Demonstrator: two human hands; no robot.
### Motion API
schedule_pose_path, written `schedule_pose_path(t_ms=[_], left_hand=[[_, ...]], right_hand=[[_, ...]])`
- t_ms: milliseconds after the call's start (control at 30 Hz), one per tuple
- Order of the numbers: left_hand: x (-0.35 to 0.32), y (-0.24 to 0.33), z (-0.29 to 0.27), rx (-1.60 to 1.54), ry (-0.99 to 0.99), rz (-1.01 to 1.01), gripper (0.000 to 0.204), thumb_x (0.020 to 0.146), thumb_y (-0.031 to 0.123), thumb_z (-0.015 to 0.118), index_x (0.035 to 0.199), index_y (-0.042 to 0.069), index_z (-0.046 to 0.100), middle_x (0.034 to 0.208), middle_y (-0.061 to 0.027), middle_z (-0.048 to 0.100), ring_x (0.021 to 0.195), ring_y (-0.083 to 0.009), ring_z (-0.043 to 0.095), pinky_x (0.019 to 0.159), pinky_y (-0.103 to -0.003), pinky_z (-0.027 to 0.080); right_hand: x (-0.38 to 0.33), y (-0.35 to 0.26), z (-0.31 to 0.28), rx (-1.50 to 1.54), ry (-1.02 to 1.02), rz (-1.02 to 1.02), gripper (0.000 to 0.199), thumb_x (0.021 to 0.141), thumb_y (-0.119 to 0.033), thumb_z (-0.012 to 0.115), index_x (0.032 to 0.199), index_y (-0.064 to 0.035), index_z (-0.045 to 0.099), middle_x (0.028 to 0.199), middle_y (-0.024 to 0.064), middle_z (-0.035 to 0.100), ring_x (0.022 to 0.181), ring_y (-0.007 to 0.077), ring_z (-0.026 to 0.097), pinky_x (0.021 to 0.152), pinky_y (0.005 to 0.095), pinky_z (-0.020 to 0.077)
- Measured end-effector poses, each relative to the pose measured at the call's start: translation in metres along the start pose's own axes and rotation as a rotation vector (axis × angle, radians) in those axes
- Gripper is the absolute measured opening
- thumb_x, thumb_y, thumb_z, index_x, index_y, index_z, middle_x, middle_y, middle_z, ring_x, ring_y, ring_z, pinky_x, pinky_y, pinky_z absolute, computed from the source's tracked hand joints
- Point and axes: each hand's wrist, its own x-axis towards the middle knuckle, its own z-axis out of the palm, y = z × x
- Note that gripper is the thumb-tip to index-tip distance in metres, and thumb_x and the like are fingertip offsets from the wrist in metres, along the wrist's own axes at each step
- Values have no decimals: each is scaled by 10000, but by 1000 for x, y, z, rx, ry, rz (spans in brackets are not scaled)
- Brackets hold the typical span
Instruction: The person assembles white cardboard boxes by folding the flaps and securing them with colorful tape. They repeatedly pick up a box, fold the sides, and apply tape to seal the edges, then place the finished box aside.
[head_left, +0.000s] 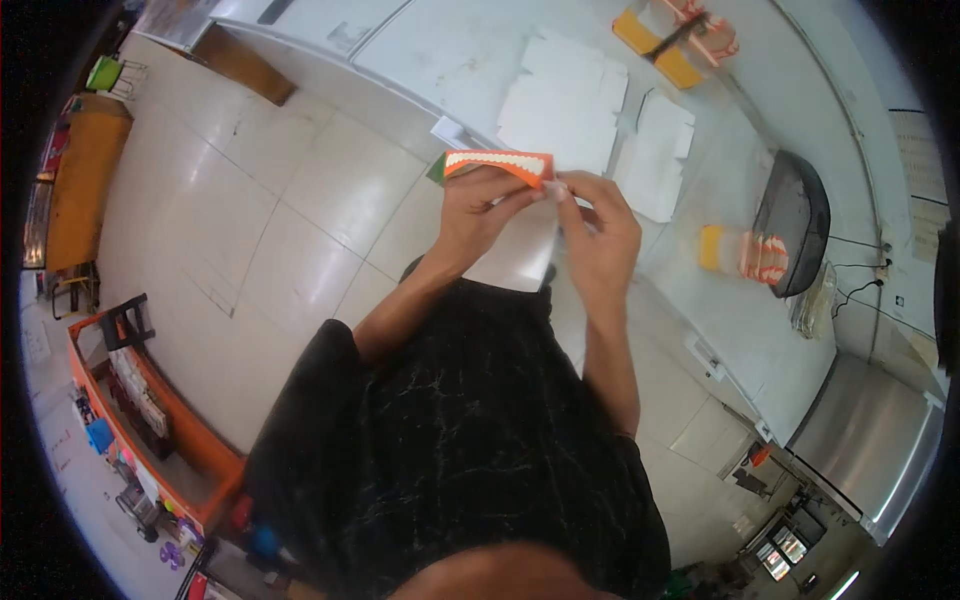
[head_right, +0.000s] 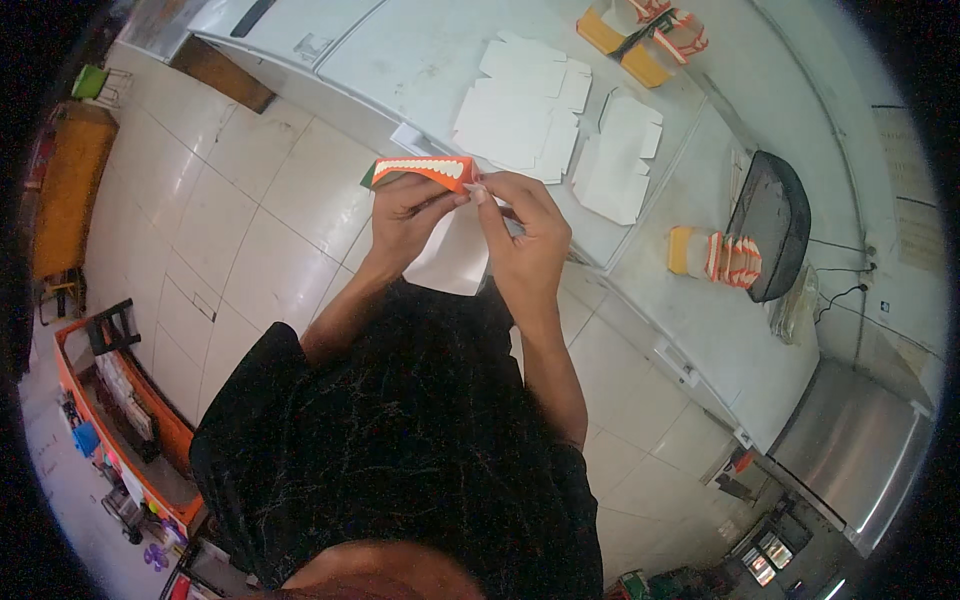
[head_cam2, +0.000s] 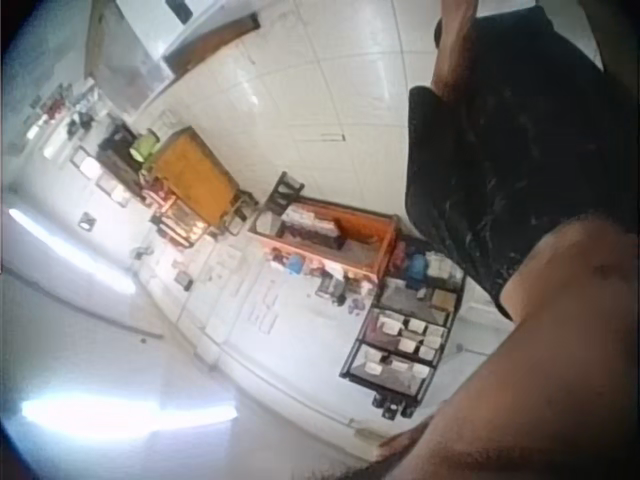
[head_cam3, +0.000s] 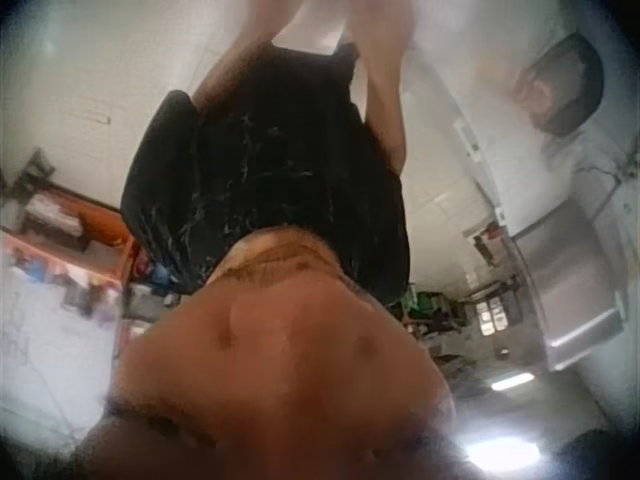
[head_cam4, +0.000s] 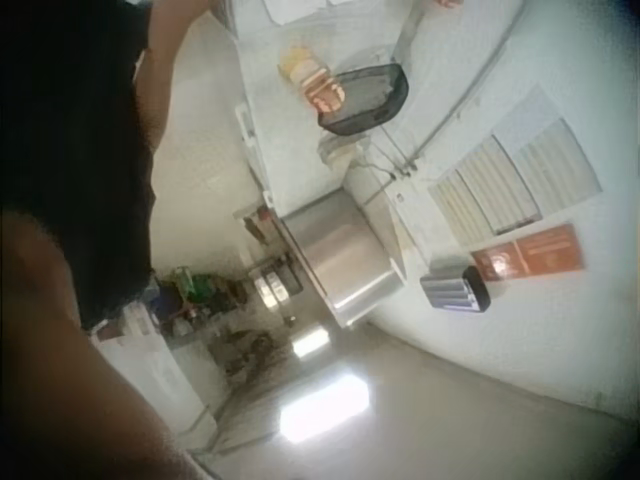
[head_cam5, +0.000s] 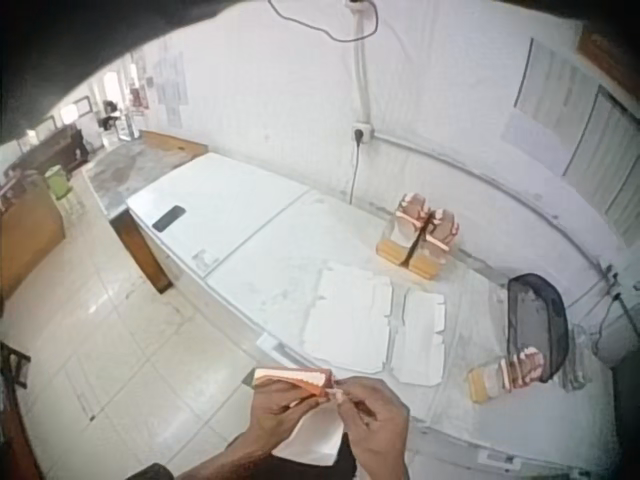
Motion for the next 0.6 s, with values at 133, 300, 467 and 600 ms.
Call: schedule_pose_path(t_ms=[133,300,467,600], left_hand=[[-1,-3,4,-90,24,23,200,797,6,751,995,-8,735,922,-91,723,841,-158,673,735,-266,518],[-1,0,0,-83,-19,-14,203,817,-4,730,1020,-13,730,969,-97,720,874,-140,671,755,-250,524],[-7,9,5,-203,66,-145,197,832,-15,709,1029,-13,726,932,-99,725,860,-135,670,744,-246,526],[-7,11,3,-49,61,7,204,845,-19,695,1048,-19,718,928,-102,723,833,-136,672,730,-250,536]], right_hand=[[-5,1,6,-18,20,-33,135,872,-28,680,1000,-12,719,1053,91,676,919,177,657,750,296,558],[-3,11,2,3,9,-81,147,844,-25,710,990,-10,723,1063,128,678,940,204,665,800,299,545],[-6,21,8,-7,102,-191,140,829,-5,720,969,-6,727,1104,156,683,1008,245,665,858,325,529],[-8,16,13,-76,157,-319,136,833,28,699,961,-9,726,1122,159,681,1034,266,663,878,344,527]])
